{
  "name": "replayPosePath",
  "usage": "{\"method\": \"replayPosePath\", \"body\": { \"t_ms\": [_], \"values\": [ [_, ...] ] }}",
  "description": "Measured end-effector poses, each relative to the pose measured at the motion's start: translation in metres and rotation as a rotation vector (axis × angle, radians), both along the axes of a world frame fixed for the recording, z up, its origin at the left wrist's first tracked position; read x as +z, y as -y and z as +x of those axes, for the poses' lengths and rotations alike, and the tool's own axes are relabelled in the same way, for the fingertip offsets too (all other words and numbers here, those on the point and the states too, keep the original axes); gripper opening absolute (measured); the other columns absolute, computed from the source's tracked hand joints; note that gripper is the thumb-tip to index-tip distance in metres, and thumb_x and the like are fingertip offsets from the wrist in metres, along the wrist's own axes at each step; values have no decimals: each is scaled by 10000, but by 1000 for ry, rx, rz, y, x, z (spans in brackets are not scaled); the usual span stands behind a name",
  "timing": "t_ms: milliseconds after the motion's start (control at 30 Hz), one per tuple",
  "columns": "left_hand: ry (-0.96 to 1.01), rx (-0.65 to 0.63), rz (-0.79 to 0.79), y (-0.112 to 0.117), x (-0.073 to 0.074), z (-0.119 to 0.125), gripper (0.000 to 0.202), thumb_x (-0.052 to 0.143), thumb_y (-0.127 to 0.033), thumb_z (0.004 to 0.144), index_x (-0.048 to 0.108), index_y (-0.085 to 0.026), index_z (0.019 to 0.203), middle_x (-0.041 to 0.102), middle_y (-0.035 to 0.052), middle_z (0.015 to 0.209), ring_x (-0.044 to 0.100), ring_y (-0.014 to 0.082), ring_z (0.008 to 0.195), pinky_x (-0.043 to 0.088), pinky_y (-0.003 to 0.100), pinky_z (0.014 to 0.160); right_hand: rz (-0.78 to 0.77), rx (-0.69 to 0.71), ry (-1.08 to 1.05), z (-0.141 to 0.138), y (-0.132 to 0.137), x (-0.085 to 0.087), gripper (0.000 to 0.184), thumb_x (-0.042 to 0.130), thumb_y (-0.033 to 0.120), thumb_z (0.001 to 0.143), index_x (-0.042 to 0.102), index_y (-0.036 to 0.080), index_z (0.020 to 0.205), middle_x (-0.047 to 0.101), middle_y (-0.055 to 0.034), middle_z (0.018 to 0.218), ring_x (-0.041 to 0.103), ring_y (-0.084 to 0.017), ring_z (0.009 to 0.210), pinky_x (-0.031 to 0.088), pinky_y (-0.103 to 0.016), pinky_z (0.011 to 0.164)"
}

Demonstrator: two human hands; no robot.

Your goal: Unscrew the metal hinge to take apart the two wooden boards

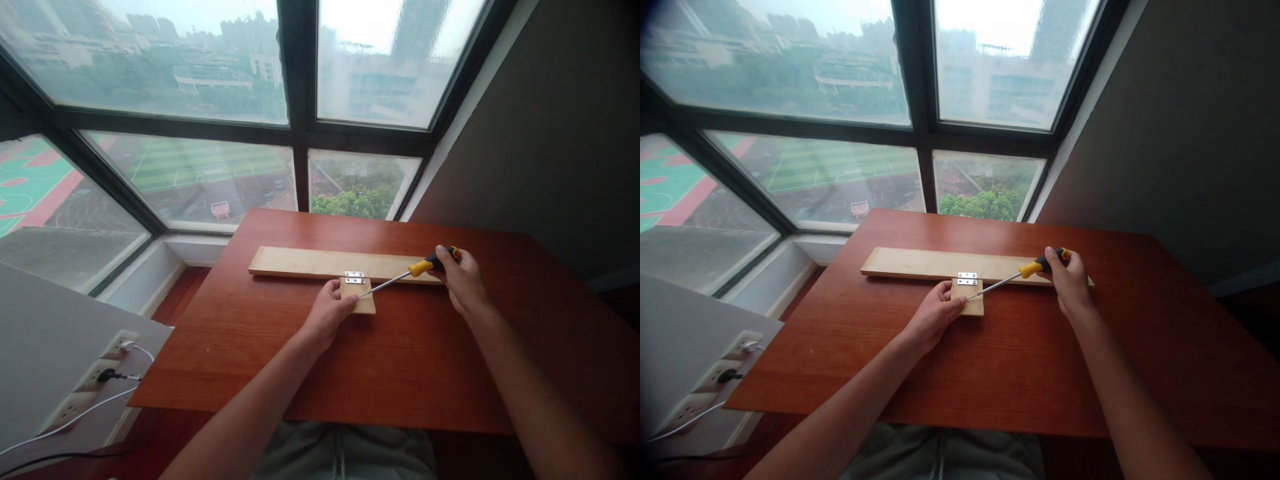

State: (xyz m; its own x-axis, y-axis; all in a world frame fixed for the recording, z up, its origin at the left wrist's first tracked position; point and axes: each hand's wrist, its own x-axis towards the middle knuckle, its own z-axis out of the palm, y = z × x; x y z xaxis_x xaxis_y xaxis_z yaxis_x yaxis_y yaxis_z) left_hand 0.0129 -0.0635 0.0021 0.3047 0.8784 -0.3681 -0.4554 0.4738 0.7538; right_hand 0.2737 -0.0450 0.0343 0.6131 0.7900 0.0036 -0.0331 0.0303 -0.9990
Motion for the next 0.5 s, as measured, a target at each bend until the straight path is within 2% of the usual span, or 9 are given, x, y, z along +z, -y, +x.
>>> {"method": "replayPosePath", "body": {
  "t_ms": [300,500],
  "values": [
    [-25,-7,13,0,-1,1,486,798,-113,657,553,-150,1075,727,95,984,686,163,818,525,266,773,-10,-15,5,5,1,1,489,838,490,635,530,208,889,568,26,874,638,-128,792,635,-245,579],
    [-14,-6,16,0,-1,1,519,817,-110,629,545,-145,1070,726,91,973,685,167,827,525,270,782,1,28,-2,-2,2,1,500,833,501,638,535,200,903,573,17,884,640,-138,810,627,-242,581]
  ]
}}
